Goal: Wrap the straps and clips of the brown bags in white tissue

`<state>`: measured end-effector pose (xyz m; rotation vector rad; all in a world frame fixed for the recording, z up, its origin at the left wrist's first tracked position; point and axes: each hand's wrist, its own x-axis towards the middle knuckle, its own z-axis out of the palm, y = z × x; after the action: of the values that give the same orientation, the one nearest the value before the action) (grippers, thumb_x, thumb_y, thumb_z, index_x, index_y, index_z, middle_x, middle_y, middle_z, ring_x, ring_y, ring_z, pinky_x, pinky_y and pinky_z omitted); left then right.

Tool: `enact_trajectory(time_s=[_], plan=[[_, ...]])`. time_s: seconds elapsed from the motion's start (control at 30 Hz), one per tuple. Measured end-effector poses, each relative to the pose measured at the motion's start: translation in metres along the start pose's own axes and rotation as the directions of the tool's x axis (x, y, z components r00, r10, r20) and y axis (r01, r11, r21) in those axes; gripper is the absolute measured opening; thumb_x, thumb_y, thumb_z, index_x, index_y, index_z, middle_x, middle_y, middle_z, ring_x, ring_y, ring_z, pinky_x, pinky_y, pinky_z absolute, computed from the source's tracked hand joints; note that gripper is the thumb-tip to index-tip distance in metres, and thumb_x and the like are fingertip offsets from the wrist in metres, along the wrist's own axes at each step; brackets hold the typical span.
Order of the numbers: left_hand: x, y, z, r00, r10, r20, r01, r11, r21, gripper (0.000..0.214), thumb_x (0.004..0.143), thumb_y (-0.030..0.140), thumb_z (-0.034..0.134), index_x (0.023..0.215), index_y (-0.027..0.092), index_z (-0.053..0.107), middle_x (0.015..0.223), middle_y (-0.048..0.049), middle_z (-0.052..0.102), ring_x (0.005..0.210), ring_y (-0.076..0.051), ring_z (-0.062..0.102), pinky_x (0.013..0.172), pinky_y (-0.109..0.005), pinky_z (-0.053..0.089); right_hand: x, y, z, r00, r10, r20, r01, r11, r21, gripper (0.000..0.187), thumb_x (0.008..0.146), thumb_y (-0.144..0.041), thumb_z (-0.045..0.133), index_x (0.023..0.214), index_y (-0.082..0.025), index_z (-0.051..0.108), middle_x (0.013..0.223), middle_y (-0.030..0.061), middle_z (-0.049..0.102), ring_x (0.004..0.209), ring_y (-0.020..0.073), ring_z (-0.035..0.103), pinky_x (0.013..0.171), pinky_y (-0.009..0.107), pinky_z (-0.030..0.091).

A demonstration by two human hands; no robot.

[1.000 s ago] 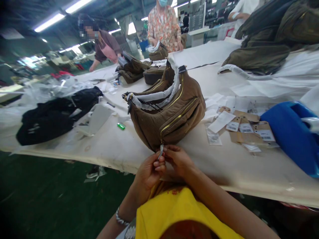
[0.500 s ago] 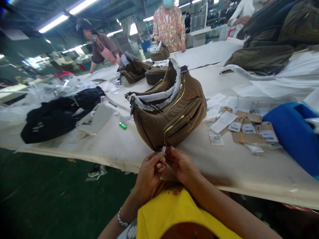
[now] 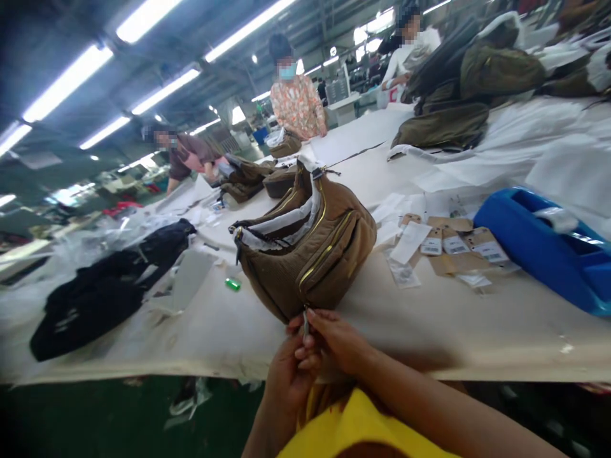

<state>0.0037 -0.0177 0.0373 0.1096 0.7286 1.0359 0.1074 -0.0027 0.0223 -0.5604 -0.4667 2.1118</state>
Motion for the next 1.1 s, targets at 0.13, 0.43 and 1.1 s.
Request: enact_trajectory(time_s=[0.13, 0.43, 1.1], plan=[[-0.001, -0.012, -0.004, 0.963, 0.261, -0.060, -0.219, 0.897, 0.384, 0.021, 0.068, 0.030, 0.068, 0.074, 0.013, 0.057, 0.054, 0.0029, 0.048, 0.041, -0.003, 0.037, 0.039, -0.013, 0.027, -0.007, -0.004, -0.005, 0.991, -0.128, 0.035, 0.133, 0.962, -0.239, 0.044, 0.079, -0.050, 0.049, 0.098, -0.012, 0.063, 0.065, 0.0024, 0.057, 0.054, 0.0101, 0.054, 0.053, 0.023, 0.046], [0.000, 0.080, -0.004, 0.606, 0.786, 0.125, -0.422, 0.184, 0.888, 0.034, 0.072, 0.047, 0.058, 0.068, 0.014, 0.062, 0.055, -0.0002, 0.054, 0.046, -0.008, 0.040, 0.045, -0.019, 0.031, -0.014, -0.026, -0.011, 0.978, -0.209, 0.003, 0.186, 0.864, -0.468, 0.046, 0.075, -0.055, 0.050, 0.073, -0.011, 0.065, 0.076, 0.0077, 0.064, 0.073, 0.0158, 0.057, 0.072, 0.029, 0.043], [0.000, 0.053, 0.078, 0.640, 0.716, 0.279, -0.665, 0.333, 0.668, 0.028, 0.061, 0.023, 0.071, 0.087, 0.018, 0.061, 0.090, -0.0025, 0.064, 0.082, -0.016, 0.059, 0.073, -0.024, 0.047, -0.047, -0.070, -0.044, 0.764, -0.642, 0.073, 0.181, 0.104, -0.978, 0.022, 0.081, -0.027, 0.044, 0.079, -0.017, 0.062, 0.075, 0.0063, 0.063, 0.070, 0.0186, 0.056, 0.063, 0.028, 0.042]])
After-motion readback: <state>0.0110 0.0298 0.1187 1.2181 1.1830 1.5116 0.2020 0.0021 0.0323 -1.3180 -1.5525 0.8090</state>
